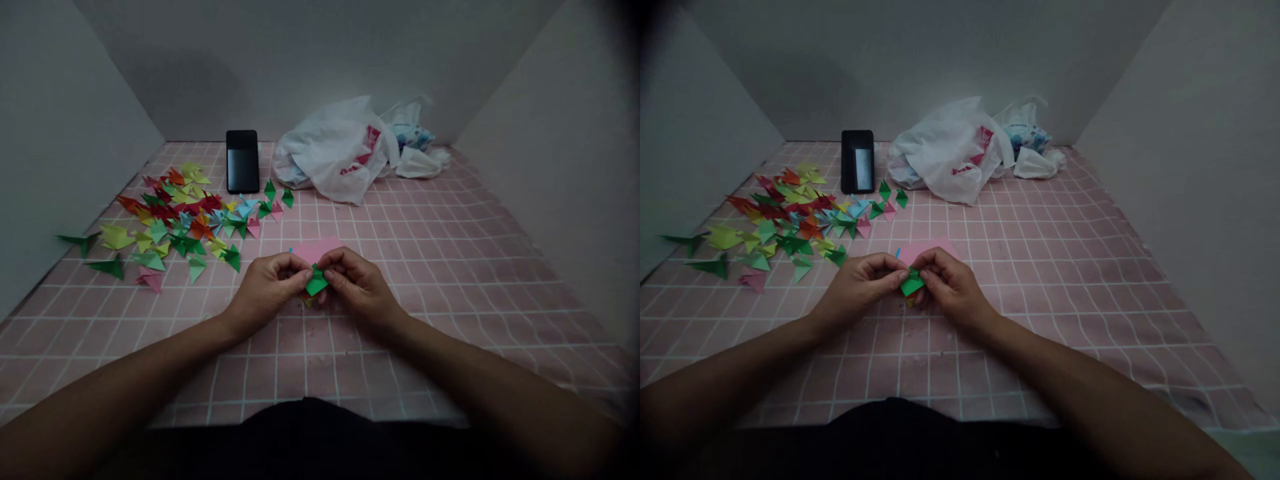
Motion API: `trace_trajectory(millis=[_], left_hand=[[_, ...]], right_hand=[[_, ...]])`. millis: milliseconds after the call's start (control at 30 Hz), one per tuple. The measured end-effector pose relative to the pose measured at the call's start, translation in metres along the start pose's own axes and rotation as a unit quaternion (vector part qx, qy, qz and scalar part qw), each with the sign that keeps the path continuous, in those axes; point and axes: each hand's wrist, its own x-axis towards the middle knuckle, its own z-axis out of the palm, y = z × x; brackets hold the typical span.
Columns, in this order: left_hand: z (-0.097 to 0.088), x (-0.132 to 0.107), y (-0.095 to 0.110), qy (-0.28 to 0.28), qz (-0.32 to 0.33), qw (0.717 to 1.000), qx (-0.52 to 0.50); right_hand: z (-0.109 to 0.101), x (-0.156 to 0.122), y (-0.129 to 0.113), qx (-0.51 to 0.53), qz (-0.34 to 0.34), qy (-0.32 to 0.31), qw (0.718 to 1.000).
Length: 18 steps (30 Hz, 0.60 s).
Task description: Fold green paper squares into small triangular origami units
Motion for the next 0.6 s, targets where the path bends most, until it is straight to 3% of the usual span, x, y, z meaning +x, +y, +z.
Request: trace_trajectory(millis=[600], left_hand=[[0.0014, -0.0021, 0.0044, 0.038, 0.046, 0.993, 0.105]], right_hand=[[-0.0002, -0.0005, -0.0009, 0.017, 0.026, -0.008, 0.999]])
